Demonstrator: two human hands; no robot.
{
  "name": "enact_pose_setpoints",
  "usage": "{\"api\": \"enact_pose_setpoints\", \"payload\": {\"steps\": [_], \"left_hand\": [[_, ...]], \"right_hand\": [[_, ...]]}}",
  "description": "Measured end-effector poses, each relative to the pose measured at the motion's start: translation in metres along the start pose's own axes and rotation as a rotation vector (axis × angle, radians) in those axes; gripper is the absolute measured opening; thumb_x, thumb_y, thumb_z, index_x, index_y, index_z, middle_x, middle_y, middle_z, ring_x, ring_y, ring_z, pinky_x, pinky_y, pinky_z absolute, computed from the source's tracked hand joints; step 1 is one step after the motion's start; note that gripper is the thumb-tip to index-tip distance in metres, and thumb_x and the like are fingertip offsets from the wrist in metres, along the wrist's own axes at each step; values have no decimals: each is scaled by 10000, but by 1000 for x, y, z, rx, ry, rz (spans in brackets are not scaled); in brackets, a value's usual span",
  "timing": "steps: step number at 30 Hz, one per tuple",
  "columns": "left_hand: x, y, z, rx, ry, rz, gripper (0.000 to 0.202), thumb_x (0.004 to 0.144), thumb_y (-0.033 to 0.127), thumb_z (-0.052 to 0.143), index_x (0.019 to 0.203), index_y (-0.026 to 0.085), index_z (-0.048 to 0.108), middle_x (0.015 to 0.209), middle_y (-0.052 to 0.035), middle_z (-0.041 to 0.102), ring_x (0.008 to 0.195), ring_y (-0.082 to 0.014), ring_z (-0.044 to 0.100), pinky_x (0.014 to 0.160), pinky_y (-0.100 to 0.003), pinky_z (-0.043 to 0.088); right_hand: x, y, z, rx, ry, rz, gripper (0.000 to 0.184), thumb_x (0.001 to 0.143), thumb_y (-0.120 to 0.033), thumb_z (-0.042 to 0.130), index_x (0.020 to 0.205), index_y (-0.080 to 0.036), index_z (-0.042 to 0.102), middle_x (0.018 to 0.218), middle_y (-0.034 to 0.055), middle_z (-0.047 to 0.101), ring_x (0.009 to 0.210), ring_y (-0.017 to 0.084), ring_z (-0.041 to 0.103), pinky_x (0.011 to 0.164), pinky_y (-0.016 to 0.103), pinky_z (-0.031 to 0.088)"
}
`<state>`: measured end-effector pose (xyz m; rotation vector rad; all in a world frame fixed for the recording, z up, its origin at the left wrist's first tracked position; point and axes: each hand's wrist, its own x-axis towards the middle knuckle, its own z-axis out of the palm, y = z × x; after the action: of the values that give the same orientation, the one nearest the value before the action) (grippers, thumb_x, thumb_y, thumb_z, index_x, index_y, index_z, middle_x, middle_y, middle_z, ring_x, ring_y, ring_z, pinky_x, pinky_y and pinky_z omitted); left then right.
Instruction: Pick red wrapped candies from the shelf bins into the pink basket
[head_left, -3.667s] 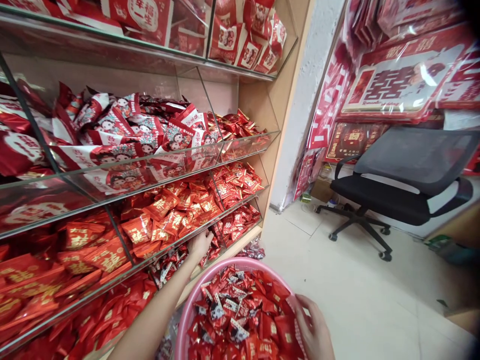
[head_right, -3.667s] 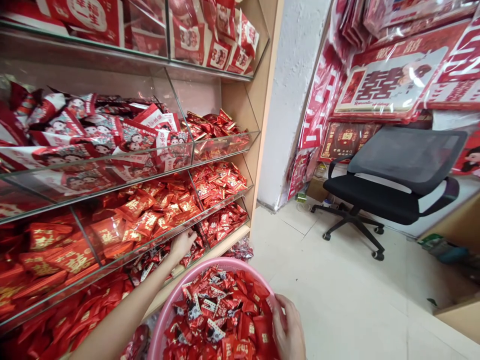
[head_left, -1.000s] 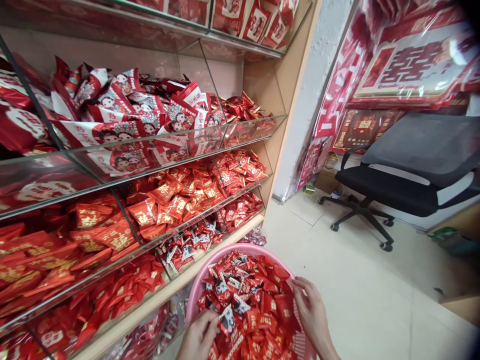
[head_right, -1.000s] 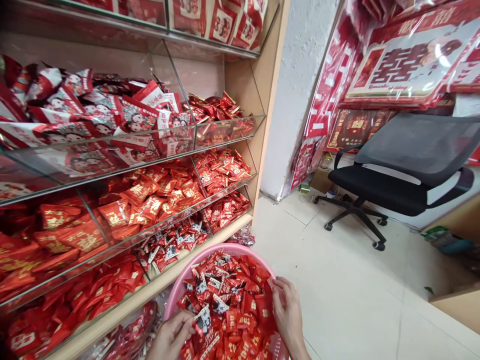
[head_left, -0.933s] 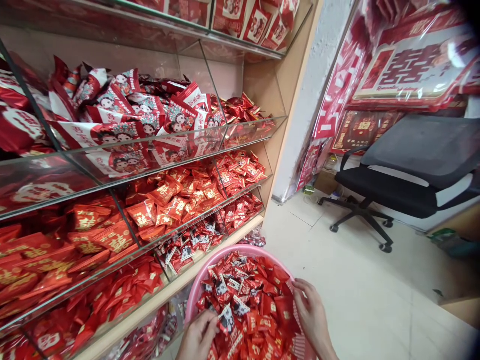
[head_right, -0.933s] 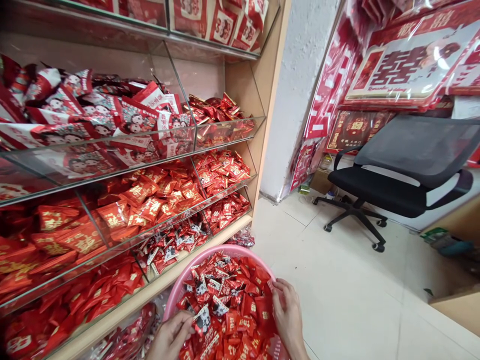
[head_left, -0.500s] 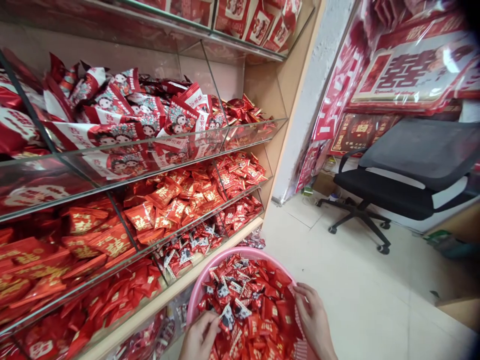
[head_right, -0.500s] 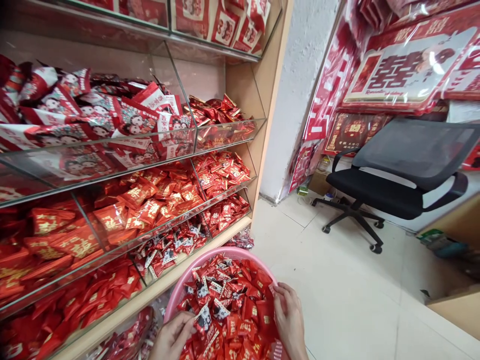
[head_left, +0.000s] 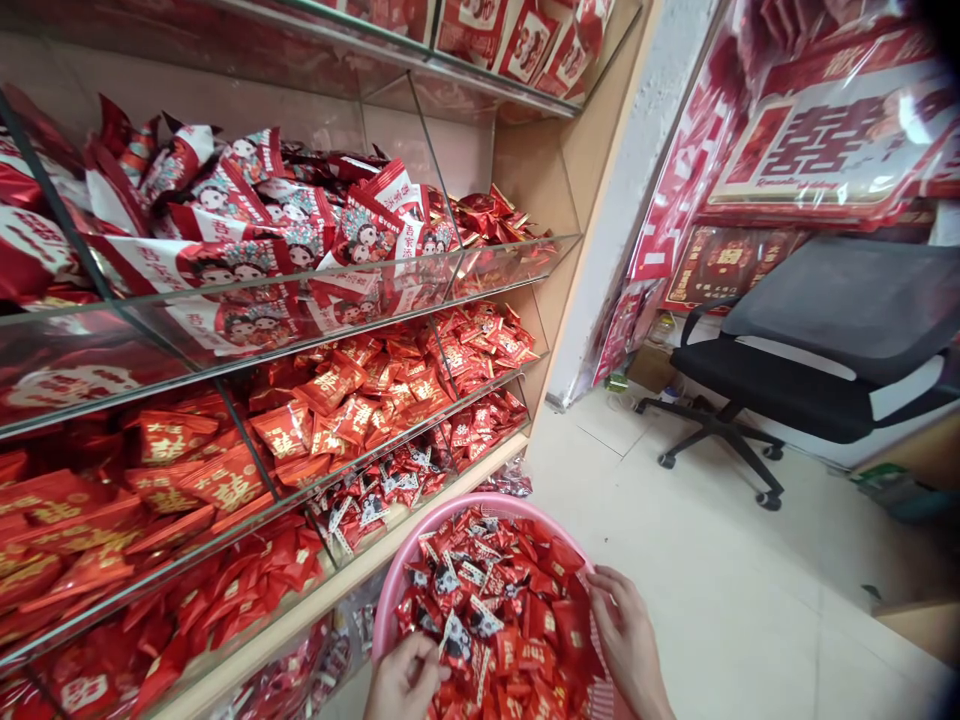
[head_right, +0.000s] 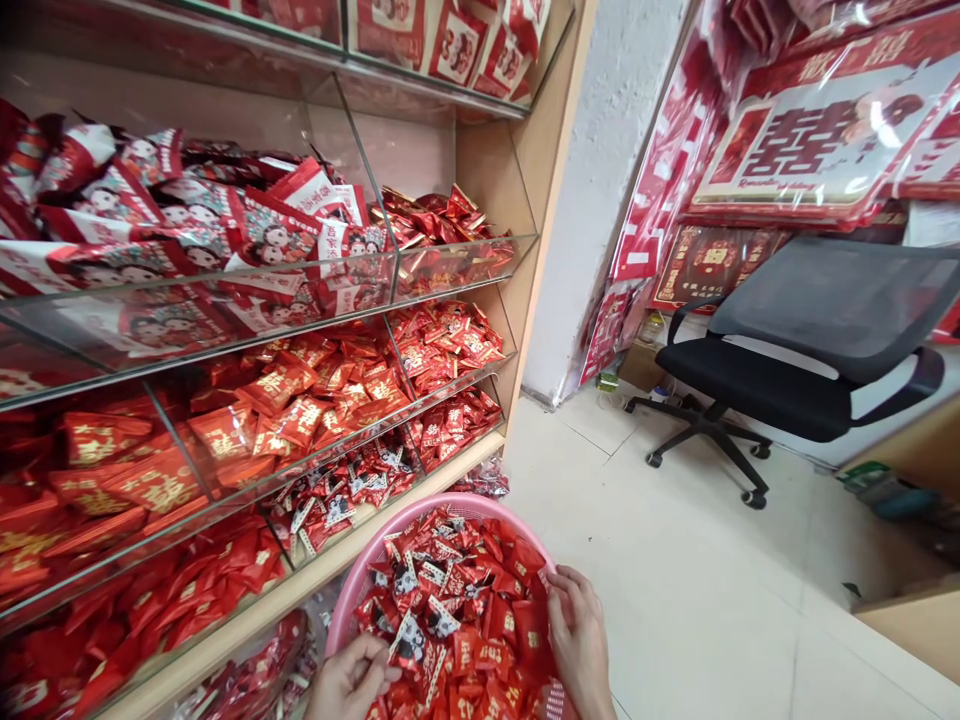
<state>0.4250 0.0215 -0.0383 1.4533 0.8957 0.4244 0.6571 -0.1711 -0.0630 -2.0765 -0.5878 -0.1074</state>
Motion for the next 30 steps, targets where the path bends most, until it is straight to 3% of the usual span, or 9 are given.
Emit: {"api": "enact_pose_setpoints", "payload": {"steps": [7,11,17,19,22,24,27,30], "left_hand": [[1,-4,0,22,4,46,439,671,634,526,599,202,508,587,16,556,611,-146,621,585,-209,496],[2,5,-3,223,11,158,393,708,575,534,597,198,545,555,18,551,543,-110,550,531,-170,439],[4,35,-37,449,124,202,327,796,499,466,645,220,550,571,29,569,558,-116,550,573,-179,438],[9,43,-53,514,159,257,274,823,458,440,769,235,590,682,11,623,643,-135,588,636,-201,469],[23,50,-71,639,222,444,256,836,390,439,970,248,605,1089,-44,616,1024,-179,570,906,-272,443],[34,50,-75,764,245,526,305,847,358,420,1088,261,580,1268,-52,523,1173,-198,484,989,-325,397],[49,45,-72,964,272,605,455,857,322,400,1310,271,404,1386,-53,423,1256,-217,403,1027,-403,358],[60,35,-65,1102,304,695,502,853,314,416,1348,272,351,1357,-49,467,1236,-227,418,1023,-434,341]], "right_hand": [[-1,2,0,-4,-24,19,343,813,-460,450,876,-193,656,1051,120,583,982,262,548,859,445,452],[0,6,1,-13,-27,12,352,809,-468,447,888,-198,656,1048,117,589,983,271,547,865,465,443],[-2,13,4,-34,-27,-12,359,810,-477,442,893,-198,651,1049,118,592,971,274,556,864,463,444],[-1,14,3,-48,-34,-24,366,815,-481,428,885,-196,645,1041,119,598,963,270,564,855,449,454],[9,8,-4,-109,-94,-23,355,825,-478,413,925,-205,616,1027,102,613,946,260,580,806,413,485],[24,-6,-7,-165,-139,-32,341,834,-458,413,1010,-213,573,1045,89,611,940,253,587,780,397,493],[53,-50,-3,-166,-216,-122,322,874,-391,368,1111,-218,500,1096,86,584,918,222,596,774,372,495],[80,-109,16,-140,-387,-356,284,903,-292,339,1138,-225,484,1090,78,575,929,195,587,804,334,482]]}}
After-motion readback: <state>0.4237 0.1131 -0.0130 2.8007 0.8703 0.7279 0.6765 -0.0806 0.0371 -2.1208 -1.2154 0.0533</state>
